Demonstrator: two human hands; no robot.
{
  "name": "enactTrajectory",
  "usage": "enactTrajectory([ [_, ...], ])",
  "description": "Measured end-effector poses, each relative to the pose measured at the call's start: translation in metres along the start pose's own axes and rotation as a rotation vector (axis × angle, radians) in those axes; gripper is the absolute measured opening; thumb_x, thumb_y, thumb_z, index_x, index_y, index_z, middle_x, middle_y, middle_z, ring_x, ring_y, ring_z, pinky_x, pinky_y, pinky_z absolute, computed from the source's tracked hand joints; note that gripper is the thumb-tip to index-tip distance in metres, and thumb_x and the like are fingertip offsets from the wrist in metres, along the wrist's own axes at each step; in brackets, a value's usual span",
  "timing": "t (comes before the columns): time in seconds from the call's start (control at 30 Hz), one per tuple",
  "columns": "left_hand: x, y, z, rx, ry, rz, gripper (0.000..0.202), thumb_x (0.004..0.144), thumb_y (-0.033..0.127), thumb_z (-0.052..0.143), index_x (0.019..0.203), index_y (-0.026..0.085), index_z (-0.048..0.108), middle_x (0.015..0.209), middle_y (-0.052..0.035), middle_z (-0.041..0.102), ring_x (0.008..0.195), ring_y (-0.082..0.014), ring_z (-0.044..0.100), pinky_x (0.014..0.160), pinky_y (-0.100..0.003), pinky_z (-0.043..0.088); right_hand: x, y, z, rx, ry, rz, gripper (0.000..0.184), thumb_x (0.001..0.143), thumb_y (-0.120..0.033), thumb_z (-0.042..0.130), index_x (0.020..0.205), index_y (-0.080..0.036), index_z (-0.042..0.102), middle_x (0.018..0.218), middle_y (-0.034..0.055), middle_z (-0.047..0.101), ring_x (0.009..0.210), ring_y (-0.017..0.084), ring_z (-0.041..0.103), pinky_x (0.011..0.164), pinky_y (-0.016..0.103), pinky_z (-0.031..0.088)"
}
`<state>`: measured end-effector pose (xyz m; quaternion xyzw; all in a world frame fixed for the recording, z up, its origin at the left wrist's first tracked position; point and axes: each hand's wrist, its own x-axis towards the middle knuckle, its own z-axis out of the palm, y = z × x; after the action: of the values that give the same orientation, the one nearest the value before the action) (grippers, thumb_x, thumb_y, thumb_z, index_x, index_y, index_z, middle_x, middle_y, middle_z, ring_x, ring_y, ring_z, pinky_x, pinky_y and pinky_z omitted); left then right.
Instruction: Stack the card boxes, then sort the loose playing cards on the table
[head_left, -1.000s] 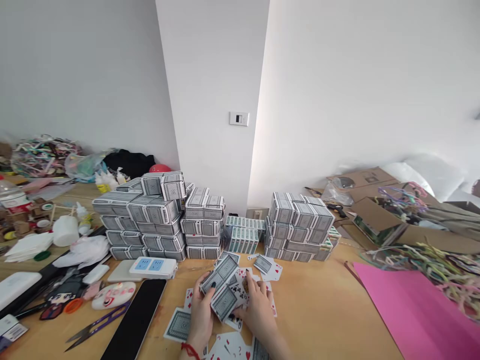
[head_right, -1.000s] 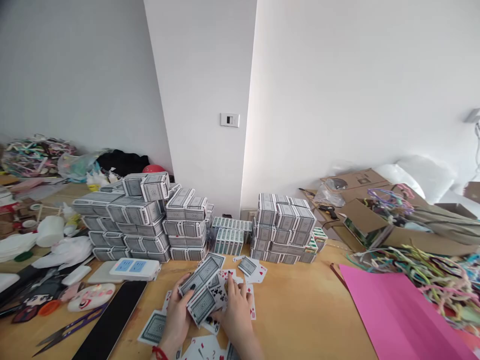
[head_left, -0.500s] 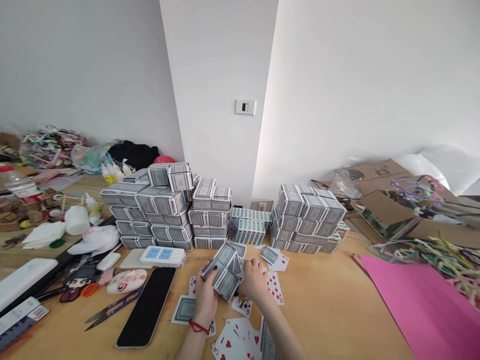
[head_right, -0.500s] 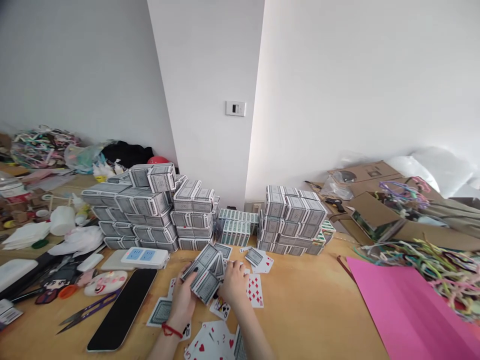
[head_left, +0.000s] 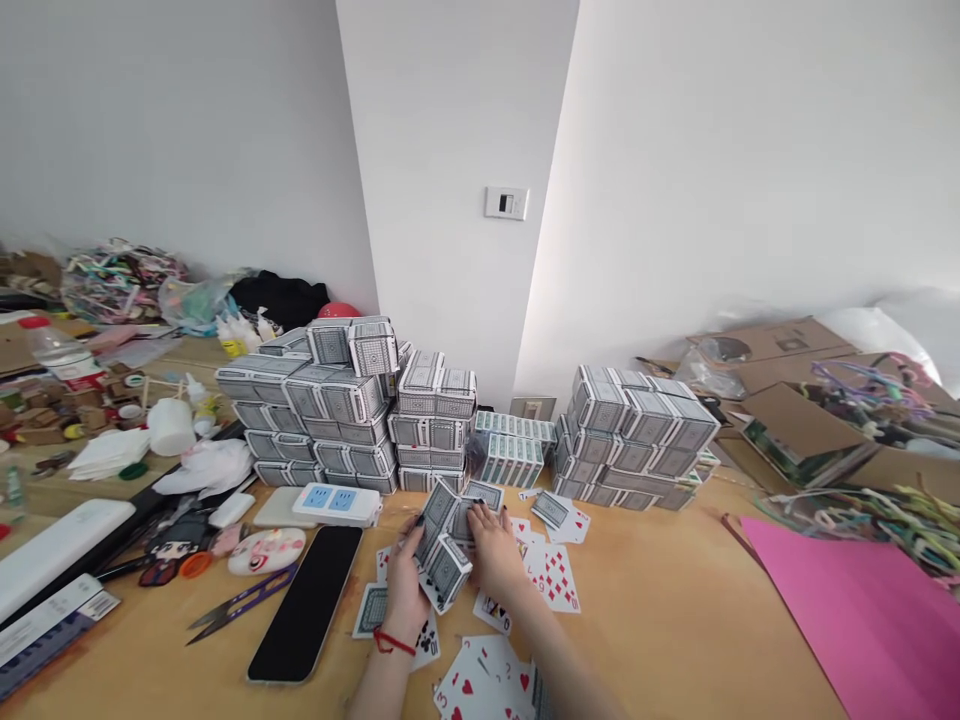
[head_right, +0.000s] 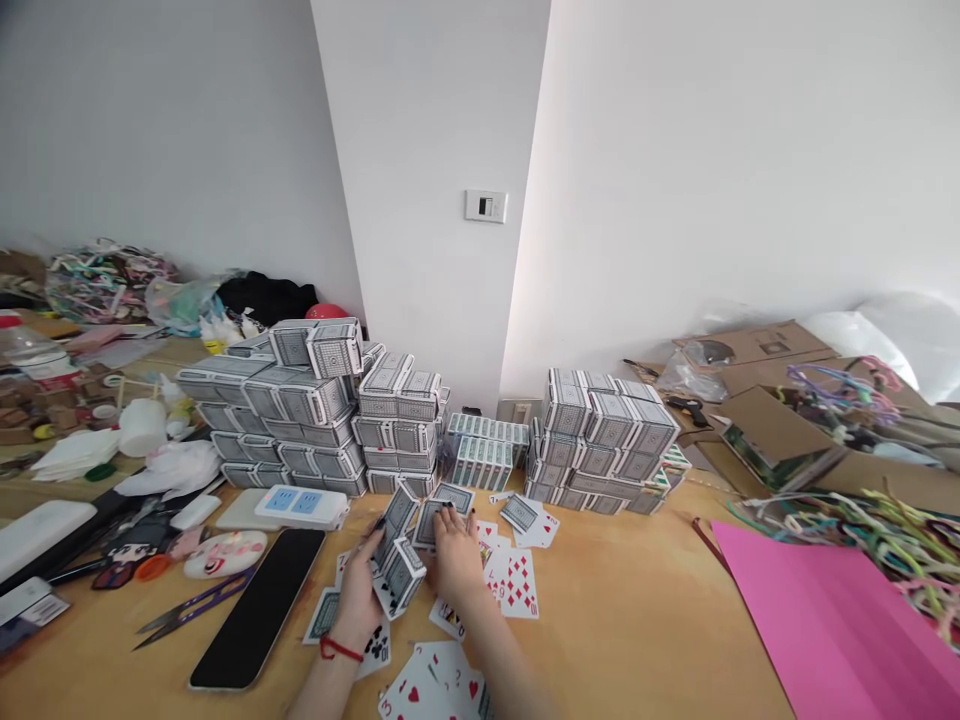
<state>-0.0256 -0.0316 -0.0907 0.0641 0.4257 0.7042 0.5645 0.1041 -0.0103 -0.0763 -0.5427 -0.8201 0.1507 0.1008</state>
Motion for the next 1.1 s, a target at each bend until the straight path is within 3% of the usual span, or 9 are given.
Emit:
enactTrajectory([
  [0.13, -0.003, -0.003, -0.004, 0.079, 0.006, -0.022, 0.018, 0.062, 0.022, 0.065, 0.078, 0.020, 0.057, 0.067, 0.0034, 0.064, 0.063, -0.0148, 0.062, 0.061, -0.026, 0.047, -0.004, 0.004, -0.013, 0.019, -0.023, -0.066, 0.038, 0.069, -0.018, 0.054, 0.106, -0.010, 0.055, 0.118, 0.0188, 0.053, 0.113, 0.027, 0.045, 0.094, 0.035, 0.030],
  [0.23, -0.008, -0.003, -0.005, 0.121, -0.015, 0.005, 0.020, 0.059, 0.024, 0.068, 0.073, 0.019, 0.054, 0.060, 0.0052, 0.060, 0.055, -0.0129, 0.059, 0.055, -0.024, 0.045, -0.013, 0.013, -0.025, 0.048, -0.010, -0.049, 0.017, 0.078, -0.020, 0.045, 0.085, -0.016, 0.060, 0.089, 0.0135, 0.066, 0.087, 0.024, 0.060, 0.078, 0.032, 0.040],
  [0.37, -0.012, -0.003, -0.002, 0.182, -0.087, 0.040, 0.034, 0.057, 0.023, 0.068, 0.090, 0.021, 0.058, 0.075, 0.0010, 0.066, 0.066, -0.0163, 0.063, 0.059, -0.026, 0.046, -0.028, 0.035, -0.031, 0.150, 0.128, 0.117, 0.026, 0.086, -0.026, 0.029, 0.079, -0.018, 0.053, 0.069, 0.0093, 0.065, 0.066, 0.023, 0.063, 0.061, 0.032, 0.044],
  [0.43, -0.011, -0.004, 0.000, 0.205, -0.112, 0.057, 0.038, 0.056, 0.022, 0.068, 0.093, 0.021, 0.060, 0.089, -0.0031, 0.067, 0.079, -0.0194, 0.063, 0.067, -0.028, 0.047, -0.038, 0.043, -0.027, 0.461, 0.250, 0.227, 0.024, 0.085, -0.035, 0.033, 0.074, -0.019, 0.047, 0.069, 0.0075, 0.064, 0.065, 0.023, 0.064, 0.057, 0.031, 0.045],
  [0.53, -0.009, -0.008, 0.000, 0.231, -0.125, 0.053, 0.035, 0.054, 0.020, 0.069, 0.089, 0.019, 0.065, 0.097, -0.0063, 0.067, 0.090, -0.0229, 0.061, 0.074, -0.031, 0.047, -0.054, 0.046, -0.013, 1.206, 0.343, 0.317, 0.033, 0.074, -0.053, 0.049, 0.071, -0.021, 0.038, 0.064, 0.0042, 0.064, 0.063, 0.024, 0.065, 0.053, 0.033, 0.048],
  [0.63, -0.010, -0.011, 0.001, 0.230, -0.134, 0.042, 0.037, 0.055, 0.020, 0.069, 0.091, 0.018, 0.066, 0.100, -0.0084, 0.067, 0.096, -0.0259, 0.059, 0.078, -0.034, 0.047, -0.067, 0.039, -0.002, 1.536, 0.345, 0.314, 0.042, 0.065, -0.056, 0.060, 0.071, -0.022, 0.036, 0.056, 0.0000, 0.062, 0.054, 0.021, 0.064, 0.052, 0.033, 0.049],
  [0.93, -0.015, -0.013, 0.001, 0.256, -0.118, 0.068, 0.032, 0.060, 0.017, 0.067, 0.091, 0.020, 0.067, 0.102, -0.0073, 0.066, 0.101, -0.0248, 0.057, 0.087, -0.036, 0.043, -0.079, 0.037, -0.004, 1.524, 0.377, 0.294, 0.038, 0.069, -0.054, 0.057, 0.072, -0.022, 0.037, 0.056, 0.0004, 0.063, 0.053, 0.021, 0.063, 0.049, 0.031, 0.047],
  [1.1, -0.012, -0.015, -0.003, 0.313, -0.169, 0.054, 0.035, 0.061, 0.021, 0.067, 0.095, 0.020, 0.066, 0.108, -0.0077, 0.064, 0.102, -0.0265, 0.056, 0.086, -0.037, 0.044, -0.078, 0.037, 0.003, 1.435, 0.339, 0.285, 0.038, 0.069, -0.055, 0.056, 0.072, -0.022, 0.038, 0.051, -0.0028, 0.058, 0.054, 0.020, 0.062, 0.050, 0.029, 0.047],
])
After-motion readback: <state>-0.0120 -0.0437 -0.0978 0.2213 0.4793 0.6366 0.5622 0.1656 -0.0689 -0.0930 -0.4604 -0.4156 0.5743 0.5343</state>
